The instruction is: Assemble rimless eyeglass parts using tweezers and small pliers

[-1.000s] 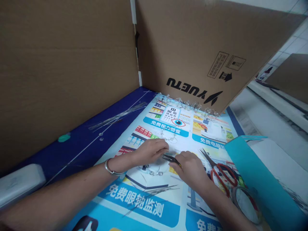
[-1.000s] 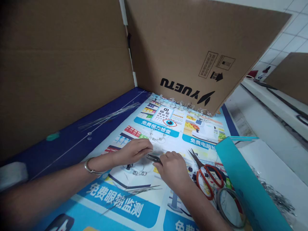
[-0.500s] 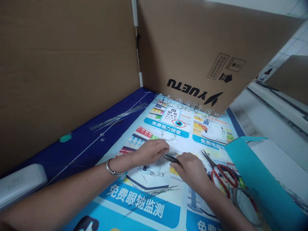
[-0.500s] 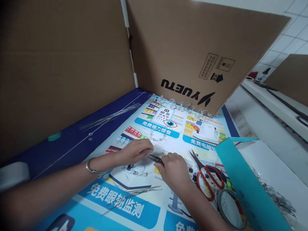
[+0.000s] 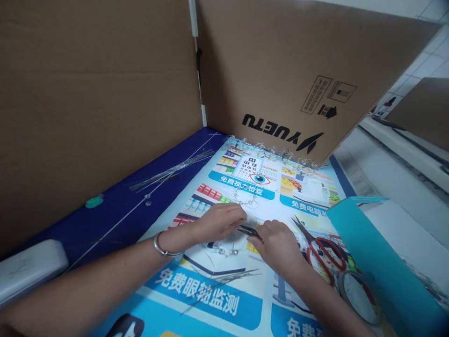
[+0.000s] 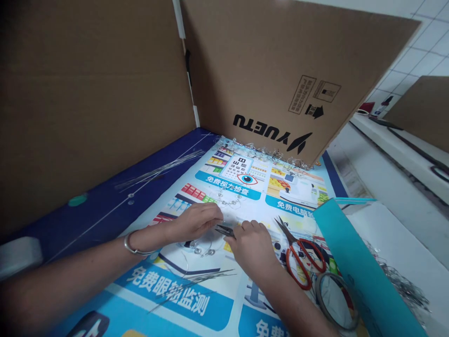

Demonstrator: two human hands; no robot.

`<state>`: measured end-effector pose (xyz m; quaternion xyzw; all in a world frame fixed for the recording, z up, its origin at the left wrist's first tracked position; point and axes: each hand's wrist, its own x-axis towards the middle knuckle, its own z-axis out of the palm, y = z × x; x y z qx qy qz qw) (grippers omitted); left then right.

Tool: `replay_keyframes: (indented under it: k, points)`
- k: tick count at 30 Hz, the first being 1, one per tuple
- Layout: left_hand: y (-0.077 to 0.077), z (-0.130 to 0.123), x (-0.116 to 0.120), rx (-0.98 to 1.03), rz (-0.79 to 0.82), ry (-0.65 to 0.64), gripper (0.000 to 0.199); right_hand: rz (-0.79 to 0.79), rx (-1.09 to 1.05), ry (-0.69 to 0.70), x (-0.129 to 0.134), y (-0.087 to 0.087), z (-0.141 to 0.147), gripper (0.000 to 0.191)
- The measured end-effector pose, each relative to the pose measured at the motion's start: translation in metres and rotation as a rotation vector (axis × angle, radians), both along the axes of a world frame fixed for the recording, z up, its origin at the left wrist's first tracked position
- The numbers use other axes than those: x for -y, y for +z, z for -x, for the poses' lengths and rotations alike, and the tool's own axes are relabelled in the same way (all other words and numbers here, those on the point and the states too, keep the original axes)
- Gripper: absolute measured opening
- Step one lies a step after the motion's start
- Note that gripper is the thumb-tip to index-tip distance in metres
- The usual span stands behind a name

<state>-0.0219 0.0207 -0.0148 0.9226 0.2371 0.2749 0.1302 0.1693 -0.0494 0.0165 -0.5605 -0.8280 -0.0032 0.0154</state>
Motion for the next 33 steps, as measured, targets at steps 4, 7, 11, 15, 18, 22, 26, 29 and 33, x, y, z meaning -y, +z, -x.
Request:
replay_keyframes:
  k: [4,7,11,15,18,22,26,29,33]
  points:
    - [0.001,0.000,0.000,-0.002,-0.002,-0.010,0.014,-0.039,0.025,0.007,0.000,0.000,0.000,0.030]
    - [0.002,0.000,0.000,0.009,0.010,-0.031,0.014,-0.023,0.026,0.017,-0.001,0.001,-0.003,0.030]
    - [0.002,0.001,0.000,0.004,0.022,-0.051,0.015,0.060,-0.012,0.009,-0.004,0.004,-0.006,0.032]
    - [0.001,0.001,-0.001,0.005,0.035,-0.031,0.015,0.119,-0.049,0.021,-0.006,0.008,-0.009,0.036]
    - [-0.001,0.001,-0.002,0.018,0.049,-0.009,0.015,0.141,-0.061,0.060,-0.008,0.015,-0.013,0.036]
    - [0.000,0.002,-0.003,0.021,0.049,0.001,0.015,0.189,-0.110,0.113,-0.013,0.020,-0.023,0.033]
    - [0.000,0.003,-0.002,0.045,0.028,-0.007,0.014,0.183,-0.146,0.036,-0.016,0.014,-0.026,0.036]
    - [0.001,0.003,-0.001,0.055,0.025,-0.009,0.013,0.149,-0.144,0.000,-0.017,0.010,-0.025,0.038]
    - [0.002,0.002,-0.001,0.051,0.013,-0.006,0.014,0.201,-0.176,0.074,-0.018,0.012,-0.026,0.034]
